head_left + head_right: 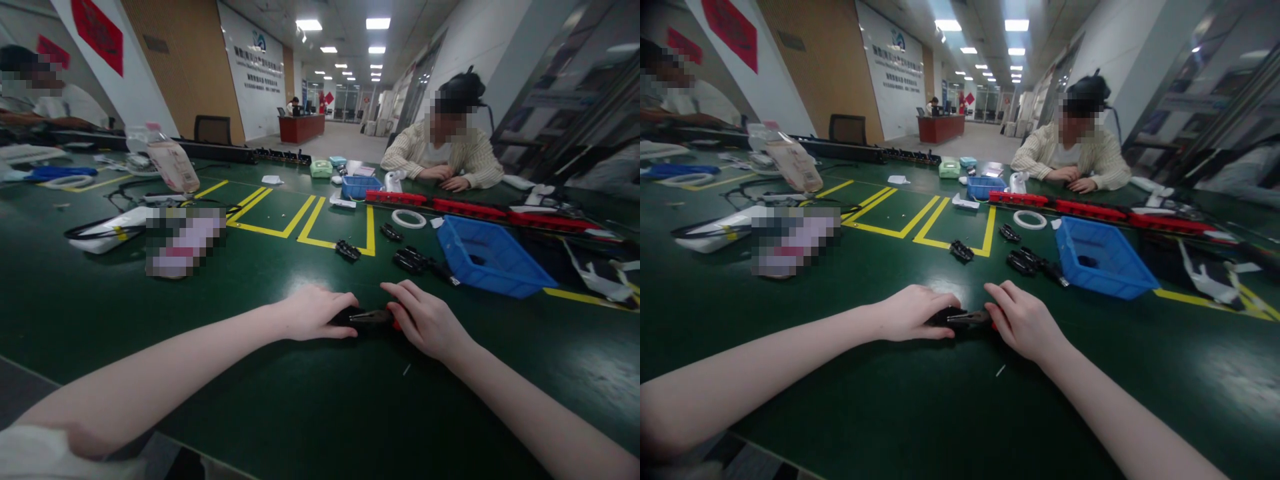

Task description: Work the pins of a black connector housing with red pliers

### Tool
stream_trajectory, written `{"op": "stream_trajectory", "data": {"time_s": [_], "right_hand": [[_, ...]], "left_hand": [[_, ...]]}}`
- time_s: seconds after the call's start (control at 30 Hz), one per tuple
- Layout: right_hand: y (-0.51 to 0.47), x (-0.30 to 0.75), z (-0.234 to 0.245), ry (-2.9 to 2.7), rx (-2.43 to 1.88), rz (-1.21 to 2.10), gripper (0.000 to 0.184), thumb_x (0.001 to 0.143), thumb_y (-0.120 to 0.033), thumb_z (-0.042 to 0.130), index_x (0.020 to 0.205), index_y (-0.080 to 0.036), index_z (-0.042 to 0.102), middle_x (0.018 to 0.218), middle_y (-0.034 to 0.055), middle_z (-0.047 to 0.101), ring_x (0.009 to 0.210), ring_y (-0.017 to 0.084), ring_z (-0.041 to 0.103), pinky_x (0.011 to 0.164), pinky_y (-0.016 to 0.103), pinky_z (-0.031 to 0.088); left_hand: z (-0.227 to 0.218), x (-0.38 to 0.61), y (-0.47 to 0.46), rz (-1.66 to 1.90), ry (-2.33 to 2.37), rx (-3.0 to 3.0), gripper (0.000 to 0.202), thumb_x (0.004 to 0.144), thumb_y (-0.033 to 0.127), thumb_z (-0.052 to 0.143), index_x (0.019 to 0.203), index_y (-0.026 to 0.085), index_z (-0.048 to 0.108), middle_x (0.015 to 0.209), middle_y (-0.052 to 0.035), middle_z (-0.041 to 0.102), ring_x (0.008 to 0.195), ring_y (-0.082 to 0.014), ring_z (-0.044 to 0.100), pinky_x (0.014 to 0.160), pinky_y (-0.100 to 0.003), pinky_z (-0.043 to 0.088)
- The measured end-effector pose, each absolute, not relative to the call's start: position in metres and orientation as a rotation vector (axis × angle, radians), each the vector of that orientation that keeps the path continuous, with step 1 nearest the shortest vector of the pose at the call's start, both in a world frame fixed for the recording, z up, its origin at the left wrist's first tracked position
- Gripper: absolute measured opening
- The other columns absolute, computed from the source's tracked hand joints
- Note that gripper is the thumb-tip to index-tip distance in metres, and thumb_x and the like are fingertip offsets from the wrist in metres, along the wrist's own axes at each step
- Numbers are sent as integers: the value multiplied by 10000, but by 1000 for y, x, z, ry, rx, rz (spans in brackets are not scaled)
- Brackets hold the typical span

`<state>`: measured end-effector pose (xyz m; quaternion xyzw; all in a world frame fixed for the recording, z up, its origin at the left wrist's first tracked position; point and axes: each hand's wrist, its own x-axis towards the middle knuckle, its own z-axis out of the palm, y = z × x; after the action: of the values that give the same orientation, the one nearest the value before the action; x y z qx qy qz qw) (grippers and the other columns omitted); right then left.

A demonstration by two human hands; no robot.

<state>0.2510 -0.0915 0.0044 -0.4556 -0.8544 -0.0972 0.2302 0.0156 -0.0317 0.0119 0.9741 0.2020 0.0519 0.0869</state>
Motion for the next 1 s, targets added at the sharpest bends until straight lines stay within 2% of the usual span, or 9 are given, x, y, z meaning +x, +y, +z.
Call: {"op": "stream_trajectory", "data": {"time_s": [0.37, 0.53, 0.6, 0.73, 0.83, 1.0], "right_hand": [[-92, 252, 6, -2376, -1301, -230, 300, 925, -314, 385, 1082, -137, 570, 989, 117, 627, 851, 196, 603, 719, 344, 515], [-96, 274, 5, -2440, -1330, -145, 368, 889, -387, 466, 1194, -188, 519, 1192, 121, 564, 1123, 251, 511, 937, 458, 436], [-95, 281, 4, -2474, -1399, -89, 435, 877, -431, 479, 1248, -204, 485, 1258, 121, 526, 1161, 256, 490, 946, 467, 433], [-93, 283, 2, -2487, -1461, -92, 395, 874, -459, 469, 1158, -197, 548, 1158, 120, 575, 1015, 242, 562, 832, 421, 488], [-92, 281, 3, -2454, -1381, -181, 306, 897, -399, 429, 1029, -178, 595, 1018, 108, 619, 880, 215, 578, 754, 380, 485], [-90, 283, 1, -2401, -1299, -239, 285, 913, -321, 383, 968, -158, 610, 961, 111, 632, 889, 221, 562, 783, 394, 449]], "left_hand": [[14, 16, -32, 132, 589, 2923, 357, 889, 482, 509, 1093, 192, 475, 851, -16, 654, 697, -181, 627, 580, -252, 421], [14, 15, -32, 145, 549, 2913, 341, 897, 477, 496, 1088, 196, 478, 859, -13, 647, 701, -176, 624, 587, -251, 420], [14, 14, -32, 149, 555, 2904, 336, 899, 475, 493, 1084, 194, 481, 853, -14, 647, 704, -176, 624, 592, -249, 421], [13, 14, -32, 162, 571, 2902, 339, 898, 482, 493, 1078, 195, 486, 838, -13, 648, 689, -172, 618, 577, -245, 410], [12, 13, -31, 176, 561, 2900, 336, 894, 486, 496, 1070, 200, 489, 834, -8, 644, 674, -163, 608, 556, -238, 393], [11, 13, -31, 187, 555, 2869, 325, 892, 472, 503, 1066, 198, 488, 833, -2, 641, 658, -150, 594, 548, -230, 383]]}}
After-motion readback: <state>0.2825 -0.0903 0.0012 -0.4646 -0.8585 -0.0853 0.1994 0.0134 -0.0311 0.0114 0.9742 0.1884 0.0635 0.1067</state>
